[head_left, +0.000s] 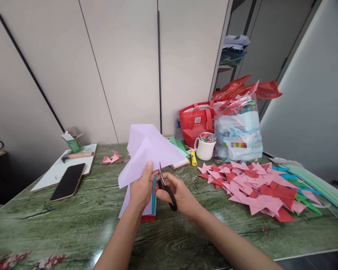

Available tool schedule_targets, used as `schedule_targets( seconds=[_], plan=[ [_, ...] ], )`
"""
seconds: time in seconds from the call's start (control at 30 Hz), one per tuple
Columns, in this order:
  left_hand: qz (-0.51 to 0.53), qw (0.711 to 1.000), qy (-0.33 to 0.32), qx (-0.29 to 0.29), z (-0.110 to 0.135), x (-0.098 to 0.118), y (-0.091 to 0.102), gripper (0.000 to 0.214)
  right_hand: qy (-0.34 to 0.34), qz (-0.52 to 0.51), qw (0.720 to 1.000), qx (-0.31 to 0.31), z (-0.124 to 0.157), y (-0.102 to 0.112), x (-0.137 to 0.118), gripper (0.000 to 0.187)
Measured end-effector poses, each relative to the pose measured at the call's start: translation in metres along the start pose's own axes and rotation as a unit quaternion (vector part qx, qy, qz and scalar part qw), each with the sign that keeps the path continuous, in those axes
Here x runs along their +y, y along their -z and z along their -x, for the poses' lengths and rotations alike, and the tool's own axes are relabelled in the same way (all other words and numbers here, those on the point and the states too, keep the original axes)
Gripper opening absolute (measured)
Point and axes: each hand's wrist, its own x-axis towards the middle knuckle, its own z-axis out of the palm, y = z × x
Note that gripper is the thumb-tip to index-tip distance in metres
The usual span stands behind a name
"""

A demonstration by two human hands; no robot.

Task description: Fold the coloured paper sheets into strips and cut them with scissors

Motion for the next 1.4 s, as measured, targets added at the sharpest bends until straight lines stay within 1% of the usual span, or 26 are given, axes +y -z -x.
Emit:
schedule_targets(
  seconds=[0.1, 0.2, 0.3, 0.43, 0.63, 0.73, 0.93, 1.13, 1.3, 1.4],
  plan=[
    [-0.017, 1.000, -0.008, -0.001, 0.001, 0.000, 0.002, 0.025, 0.005, 0.005, 1.000, -0.001, 0.000, 0.000, 0.000, 0.048],
    [-0.085, 0.996, -0.009, 0.024, 0.001, -0.004, 0.009, 0.025, 0.013, 0.015, 1.000, -0.002, 0.000, 0.000, 0.000, 0.045],
    [-0.159, 0.986, -0.007, 0.051, 0.001, -0.006, 0.015, 0.027, 0.014, 0.018, 1.000, -0.003, 0.000, 0.000, 0.001, 0.044],
    [-0.199, 0.978, -0.022, 0.056, 0.002, -0.005, 0.015, 0.023, 0.019, 0.025, 1.000, -0.005, 0.001, 0.001, 0.002, 0.043],
    [-0.197, 0.980, -0.025, 0.031, 0.002, -0.006, 0.016, 0.025, 0.023, 0.024, 0.999, -0.006, 0.001, 0.000, 0.002, 0.044],
    [-0.204, 0.978, -0.028, 0.043, 0.003, -0.006, 0.015, 0.024, 0.021, 0.021, 1.000, -0.005, 0.000, 0.001, 0.002, 0.044],
    [-0.211, 0.975, -0.008, 0.065, 0.004, -0.002, 0.013, 0.023, 0.021, 0.024, 0.999, 0.003, 0.002, 0.000, 0.002, 0.044],
    [-0.226, 0.972, 0.002, 0.063, 0.004, -0.006, 0.016, 0.028, 0.020, 0.019, 1.000, 0.009, 0.002, -0.001, 0.002, 0.042],
    [-0.236, 0.970, -0.003, 0.049, 0.006, -0.003, 0.012, 0.039, 0.022, 0.011, 1.000, 0.009, 0.003, 0.000, 0.003, 0.042],
    [-0.254, 0.966, -0.008, 0.048, 0.007, -0.001, 0.011, 0.039, 0.025, 0.014, 1.000, 0.010, 0.003, 0.000, 0.004, 0.042]
  ],
)
